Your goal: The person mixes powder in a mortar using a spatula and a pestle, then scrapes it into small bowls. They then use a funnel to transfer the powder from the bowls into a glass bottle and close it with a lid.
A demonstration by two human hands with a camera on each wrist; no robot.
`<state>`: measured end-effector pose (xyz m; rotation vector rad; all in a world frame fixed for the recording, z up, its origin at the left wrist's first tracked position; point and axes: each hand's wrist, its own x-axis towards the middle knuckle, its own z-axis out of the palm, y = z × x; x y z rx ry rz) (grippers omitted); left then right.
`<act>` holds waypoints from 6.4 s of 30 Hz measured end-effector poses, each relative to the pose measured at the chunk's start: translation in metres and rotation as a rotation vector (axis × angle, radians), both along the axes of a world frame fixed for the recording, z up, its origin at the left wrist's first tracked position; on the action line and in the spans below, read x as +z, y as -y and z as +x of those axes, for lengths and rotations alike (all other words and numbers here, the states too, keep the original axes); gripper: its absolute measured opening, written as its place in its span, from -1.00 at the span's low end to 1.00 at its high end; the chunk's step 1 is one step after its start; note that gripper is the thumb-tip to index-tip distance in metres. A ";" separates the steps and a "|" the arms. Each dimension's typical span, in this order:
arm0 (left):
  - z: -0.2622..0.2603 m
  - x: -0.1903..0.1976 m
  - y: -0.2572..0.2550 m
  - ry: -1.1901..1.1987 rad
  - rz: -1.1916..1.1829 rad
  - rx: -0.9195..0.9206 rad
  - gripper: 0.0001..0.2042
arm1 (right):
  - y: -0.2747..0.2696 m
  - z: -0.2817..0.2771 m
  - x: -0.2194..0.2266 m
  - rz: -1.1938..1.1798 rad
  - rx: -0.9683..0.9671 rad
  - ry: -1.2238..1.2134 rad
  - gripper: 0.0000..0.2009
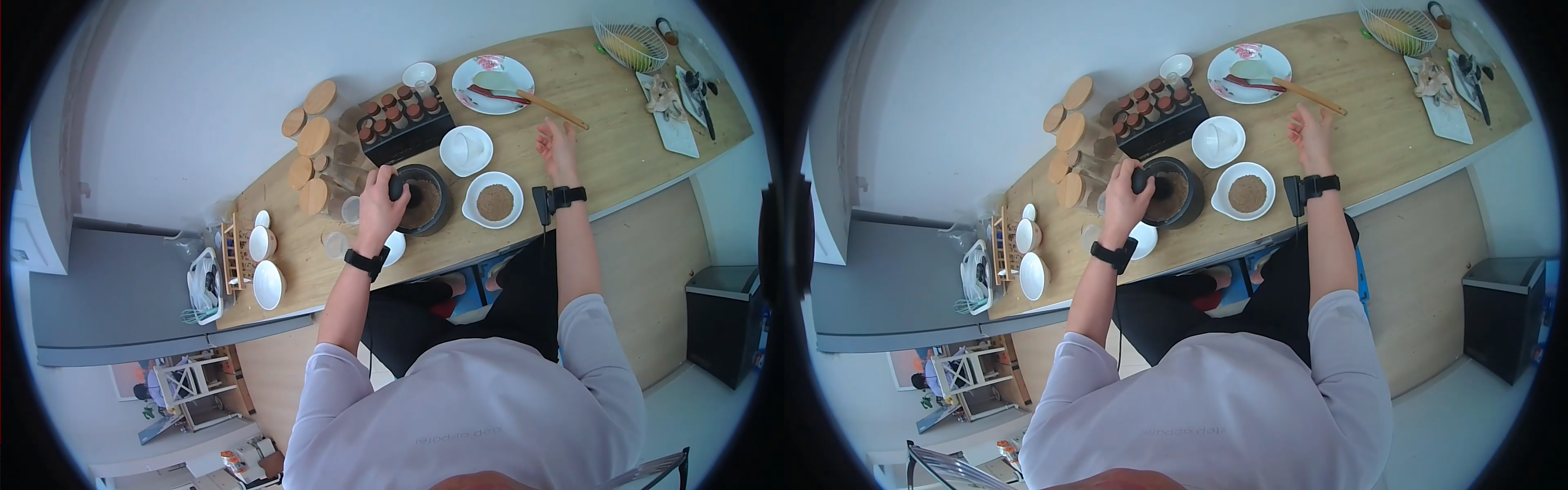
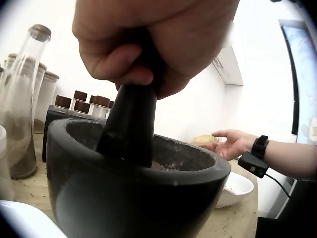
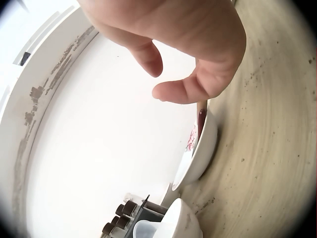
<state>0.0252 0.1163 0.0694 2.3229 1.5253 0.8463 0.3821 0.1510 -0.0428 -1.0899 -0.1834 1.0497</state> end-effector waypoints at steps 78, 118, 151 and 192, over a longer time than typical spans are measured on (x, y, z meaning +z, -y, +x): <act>-0.074 0.000 0.109 0.595 0.043 0.468 -0.74 | 0.081 -0.165 0.169 0.842 1.127 1.436 -0.89; -0.074 0.005 0.116 0.607 0.000 0.482 -0.74 | 0.068 -0.154 0.168 0.210 0.947 0.897 -0.88; -0.073 0.004 0.102 0.600 -0.056 0.458 -0.71 | 0.005 -0.179 0.198 0.368 0.764 1.499 -0.66; -0.072 0.011 0.130 0.587 0.041 0.392 -0.71 | 0.027 -0.175 0.166 0.185 0.695 1.206 -0.71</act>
